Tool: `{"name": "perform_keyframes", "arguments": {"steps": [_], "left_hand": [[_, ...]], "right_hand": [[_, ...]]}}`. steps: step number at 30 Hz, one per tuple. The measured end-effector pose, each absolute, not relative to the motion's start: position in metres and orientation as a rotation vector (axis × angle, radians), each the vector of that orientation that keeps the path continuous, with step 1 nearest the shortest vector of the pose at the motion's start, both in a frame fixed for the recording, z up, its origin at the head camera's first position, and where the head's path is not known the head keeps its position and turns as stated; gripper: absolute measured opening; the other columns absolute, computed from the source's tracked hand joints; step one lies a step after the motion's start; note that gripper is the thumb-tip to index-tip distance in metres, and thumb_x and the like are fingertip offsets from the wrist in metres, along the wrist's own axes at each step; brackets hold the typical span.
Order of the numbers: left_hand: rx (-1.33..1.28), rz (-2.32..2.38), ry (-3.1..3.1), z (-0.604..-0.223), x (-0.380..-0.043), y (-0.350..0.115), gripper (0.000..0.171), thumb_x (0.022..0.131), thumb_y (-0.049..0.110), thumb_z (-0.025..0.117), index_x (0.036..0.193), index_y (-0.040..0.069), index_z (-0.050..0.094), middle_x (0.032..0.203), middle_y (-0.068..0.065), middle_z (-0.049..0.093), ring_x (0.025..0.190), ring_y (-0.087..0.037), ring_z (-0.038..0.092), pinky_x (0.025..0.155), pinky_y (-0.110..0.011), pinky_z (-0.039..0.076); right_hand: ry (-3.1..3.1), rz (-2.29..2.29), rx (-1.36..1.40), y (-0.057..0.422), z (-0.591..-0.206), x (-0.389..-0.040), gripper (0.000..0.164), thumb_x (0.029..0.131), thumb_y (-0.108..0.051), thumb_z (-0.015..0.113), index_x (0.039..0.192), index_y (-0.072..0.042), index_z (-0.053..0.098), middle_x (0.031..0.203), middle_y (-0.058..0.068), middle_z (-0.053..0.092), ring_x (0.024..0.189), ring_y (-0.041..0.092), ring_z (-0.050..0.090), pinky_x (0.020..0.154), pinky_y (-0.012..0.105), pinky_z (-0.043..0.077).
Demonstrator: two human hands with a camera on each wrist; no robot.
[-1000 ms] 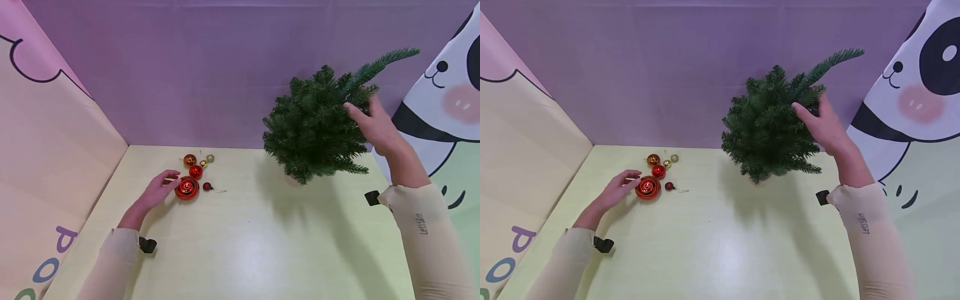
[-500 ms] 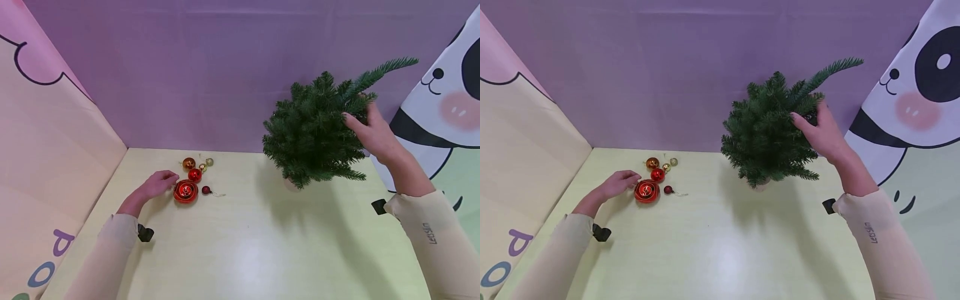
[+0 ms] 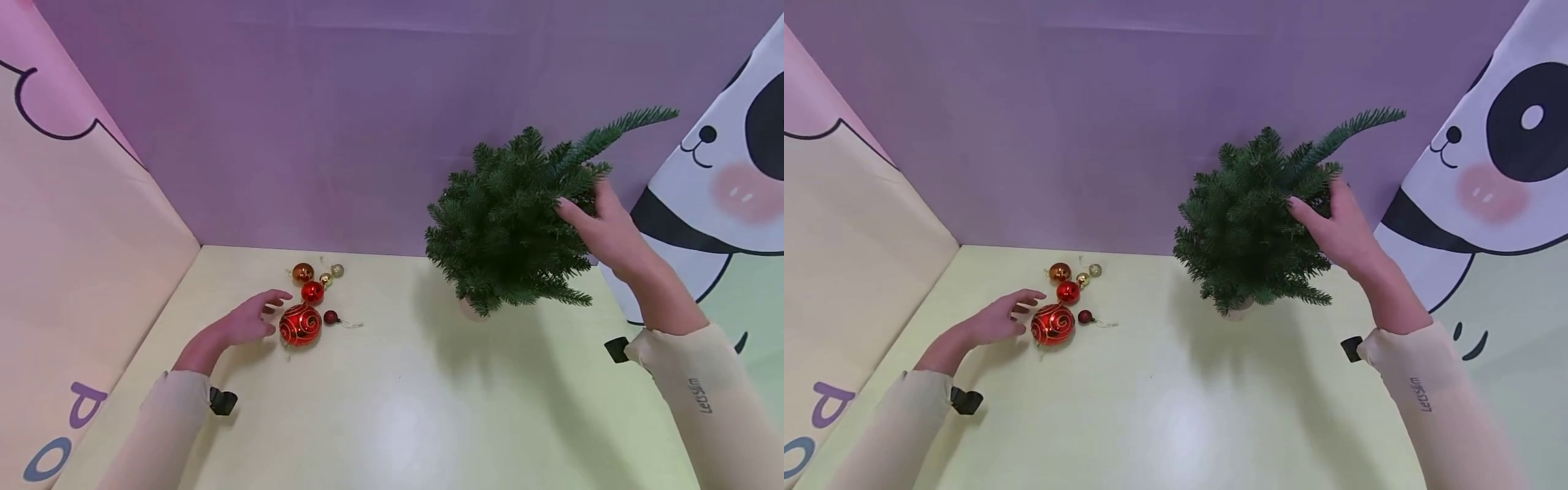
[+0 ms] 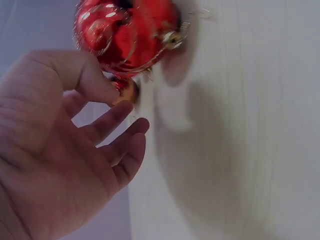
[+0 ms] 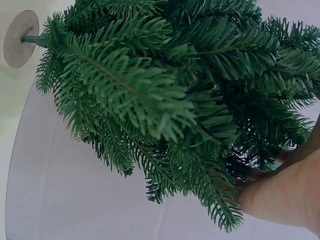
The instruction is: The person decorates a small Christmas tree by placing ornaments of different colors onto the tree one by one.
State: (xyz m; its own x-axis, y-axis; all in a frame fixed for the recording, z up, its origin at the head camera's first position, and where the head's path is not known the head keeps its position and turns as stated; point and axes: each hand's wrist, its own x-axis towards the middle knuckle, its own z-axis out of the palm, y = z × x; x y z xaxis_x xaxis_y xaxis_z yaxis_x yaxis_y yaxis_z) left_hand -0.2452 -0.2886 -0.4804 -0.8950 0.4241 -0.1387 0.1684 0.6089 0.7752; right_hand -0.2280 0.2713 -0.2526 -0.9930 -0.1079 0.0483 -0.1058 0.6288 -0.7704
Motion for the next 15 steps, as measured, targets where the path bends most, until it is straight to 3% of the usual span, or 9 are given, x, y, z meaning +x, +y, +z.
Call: {"name": "perform_keyframes", "arguments": {"steps": [3,6,9,15], "left_hand": [[0.485,1.182,2.525,-0.48,-0.228,-0.283,0.074,0.077,-0.002,0.065,0.144,-0.001,0.034,0.143,-0.029,0.036,0.127,-0.051,0.036,0.097,-0.065,0.035],[0.477,1.14,2.583,-0.482,-0.217,-0.27,0.086,0.081,0.02,0.076,0.148,0.0,0.027,0.147,-0.028,0.031,0.132,-0.05,0.03,0.101,-0.066,0.03],[0.458,1.08,2.676,-0.487,-0.212,-0.261,0.103,0.076,0.04,0.082,0.15,-0.001,0.023,0.147,-0.028,0.032,0.134,-0.048,0.028,0.104,-0.064,0.027],[0.373,1.102,2.736,-0.492,-0.207,-0.257,0.106,0.072,0.036,0.087,0.149,-0.003,0.025,0.144,-0.028,0.037,0.133,-0.047,0.033,0.103,-0.063,0.03]], "right_hand": [[2.829,-1.317,-0.184,0.271,-0.256,-0.226,0.089,0.1,-0.049,0.041,0.149,-0.015,-0.024,0.157,0.009,-0.024,0.142,0.027,-0.022,0.111,0.059,-0.004],[2.841,-1.289,-0.175,0.274,-0.254,-0.224,0.089,0.1,-0.05,0.04,0.149,-0.013,-0.024,0.157,0.011,-0.024,0.142,0.028,-0.021,0.111,0.059,-0.003],[2.854,-1.292,-0.17,0.275,-0.252,-0.224,0.089,0.1,-0.05,0.04,0.15,-0.013,-0.024,0.157,0.012,-0.024,0.142,0.029,-0.021,0.111,0.059,-0.004],[2.841,-1.316,-0.175,0.272,-0.25,-0.226,0.088,0.1,-0.049,0.041,0.15,-0.015,-0.023,0.157,0.011,-0.023,0.142,0.028,-0.021,0.111,0.059,-0.003]]}}
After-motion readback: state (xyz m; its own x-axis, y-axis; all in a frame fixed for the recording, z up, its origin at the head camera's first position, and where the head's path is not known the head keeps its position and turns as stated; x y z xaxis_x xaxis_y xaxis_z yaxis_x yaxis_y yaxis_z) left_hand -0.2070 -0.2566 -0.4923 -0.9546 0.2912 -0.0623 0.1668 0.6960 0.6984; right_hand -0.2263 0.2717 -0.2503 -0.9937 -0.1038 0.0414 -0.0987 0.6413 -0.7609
